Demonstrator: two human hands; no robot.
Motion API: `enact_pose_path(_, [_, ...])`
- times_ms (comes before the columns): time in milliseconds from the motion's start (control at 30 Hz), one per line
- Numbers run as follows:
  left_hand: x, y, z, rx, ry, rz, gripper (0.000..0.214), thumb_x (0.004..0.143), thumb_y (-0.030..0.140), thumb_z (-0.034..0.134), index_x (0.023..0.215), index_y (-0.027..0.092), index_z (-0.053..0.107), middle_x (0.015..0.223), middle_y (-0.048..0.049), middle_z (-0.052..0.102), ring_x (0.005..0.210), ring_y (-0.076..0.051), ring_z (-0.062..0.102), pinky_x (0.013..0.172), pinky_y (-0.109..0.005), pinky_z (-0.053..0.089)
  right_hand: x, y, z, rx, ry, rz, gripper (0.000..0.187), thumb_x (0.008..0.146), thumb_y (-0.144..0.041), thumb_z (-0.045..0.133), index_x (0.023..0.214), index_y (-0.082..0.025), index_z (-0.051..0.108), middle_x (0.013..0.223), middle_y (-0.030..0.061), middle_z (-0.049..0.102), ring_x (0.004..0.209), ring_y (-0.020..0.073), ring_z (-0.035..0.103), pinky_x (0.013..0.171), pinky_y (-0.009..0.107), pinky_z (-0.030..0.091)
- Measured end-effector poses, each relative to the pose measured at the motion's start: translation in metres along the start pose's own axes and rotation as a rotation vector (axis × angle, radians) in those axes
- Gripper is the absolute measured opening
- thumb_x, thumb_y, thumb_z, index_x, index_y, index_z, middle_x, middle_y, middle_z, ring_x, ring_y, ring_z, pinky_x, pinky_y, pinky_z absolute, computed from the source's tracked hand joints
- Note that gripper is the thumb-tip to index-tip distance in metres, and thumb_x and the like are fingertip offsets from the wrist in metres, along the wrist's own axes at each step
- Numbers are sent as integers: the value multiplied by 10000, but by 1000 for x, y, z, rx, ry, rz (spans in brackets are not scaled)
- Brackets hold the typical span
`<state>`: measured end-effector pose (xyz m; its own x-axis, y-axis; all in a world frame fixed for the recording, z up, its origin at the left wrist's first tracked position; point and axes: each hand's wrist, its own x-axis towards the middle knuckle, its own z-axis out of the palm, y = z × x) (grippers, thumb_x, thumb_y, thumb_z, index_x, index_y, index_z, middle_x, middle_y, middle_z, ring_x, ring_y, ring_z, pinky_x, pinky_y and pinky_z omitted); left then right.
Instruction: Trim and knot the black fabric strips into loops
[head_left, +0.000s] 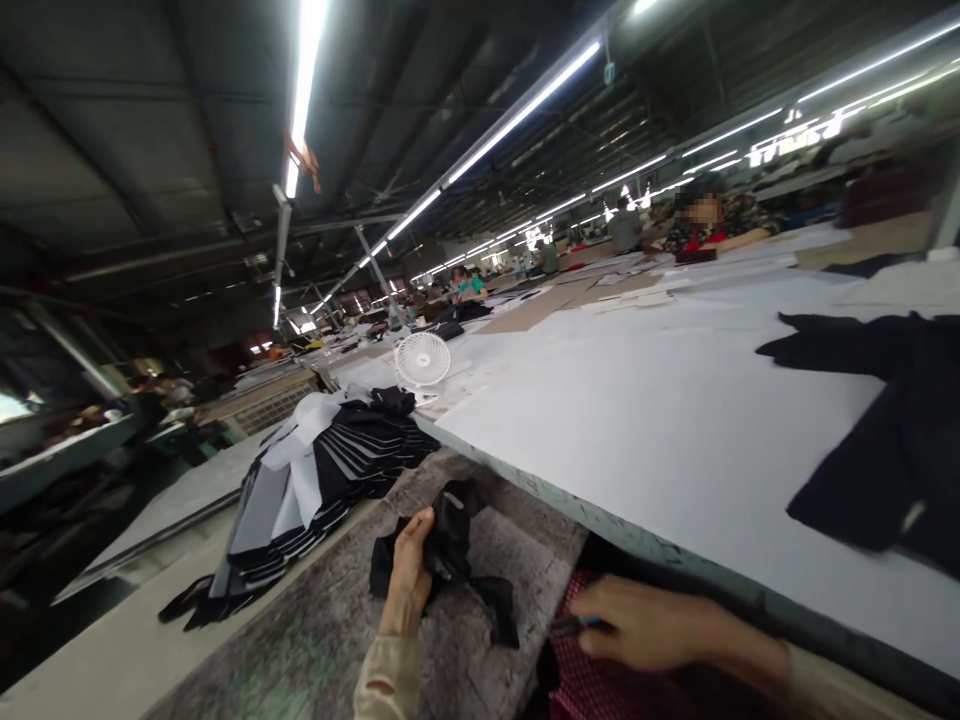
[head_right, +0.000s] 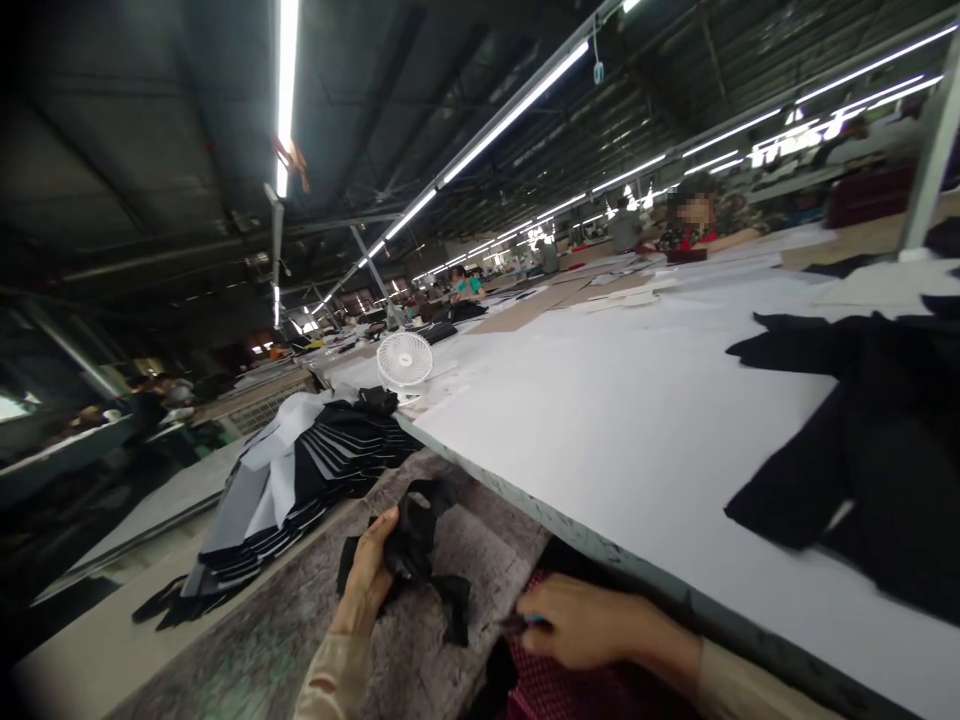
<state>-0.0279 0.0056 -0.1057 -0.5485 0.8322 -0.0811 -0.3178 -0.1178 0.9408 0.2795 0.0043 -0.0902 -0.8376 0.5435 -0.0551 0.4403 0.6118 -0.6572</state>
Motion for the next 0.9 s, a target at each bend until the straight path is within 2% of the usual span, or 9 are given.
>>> enact_pose_path(133, [-4,-13,5,-56,-56,-35,342,517,372,829,730,152,676,640,13,659,586,-121,608,595,-220,483,84,-13,-4,245,46,-18,231,863,-297,434,676,-175,491,507,-20,487,471,122,514,500,227,367])
enact_pose_path(233, [-3,-18,5,-41,-90,-87,369,492,337,849,753,163,655,584,30,636,523,-119,593,532,-210,455,147,-15,4,365,289,-76,227,869,-304,450,693,-165,481,598,-12,508,466,90,482,461,202,314])
enact_pose_path(267, [-2,-19,4,-40,-87,-100,366,498,324,848,757,171,639,580,32,637,515,-123,596,518,-209,448,166,-13,7,419,332,-76,223,870,-306,454,703,-162,486,613,-11,506,468,87,478,454,198,311])
enact_pose_path(400, [5,-14,-3,-133,-25,-57,353,550,316,824,755,198,562,652,32,667,574,-137,626,524,-204,443,223,-2,18,565,305,-79,234,885,-335,430,805,-146,542,587,-25,469,465,87,465,444,193,325])
enact_pose_path(500, [15,-10,-7,-161,114,38,392,527,332,830,758,199,543,692,37,671,615,-132,628,565,-208,459,245,4,26,706,239,-86,347,894,-430,415,981,-131,569,498,-60,395,435,86,395,437,196,304])
enact_pose_path(600, [24,-11,-7,-132,212,90,396,529,365,826,740,191,540,631,58,633,579,-109,603,573,-201,461,257,7,36,807,217,-112,371,794,-428,583,999,-119,592,546,-54,442,484,84,398,467,204,307])
enact_pose_path(733, [28,-23,-1,-64,227,62,421,585,376,805,894,181,595,768,3,687,705,-144,653,640,-221,494,267,15,51,760,327,-168,292,686,-322,696,887,-122,626,744,0,583,688,134,516,625,240,391])
enact_pose_path(833, [29,-32,3,-28,211,27,531,534,276,844,991,176,593,871,-47,712,781,-187,677,699,-259,518,266,20,57,734,358,-199,307,697,-343,689,912,-130,632,812,25,621,768,174,547,691,273,417])
enact_pose_path(900, [30,-30,2,-73,222,50,511,540,257,836,983,184,594,863,-45,720,770,-197,686,706,-280,530,262,21,55,748,352,-235,334,760,-385,632,994,-147,638,894,44,635,808,182,554,725,286,425])
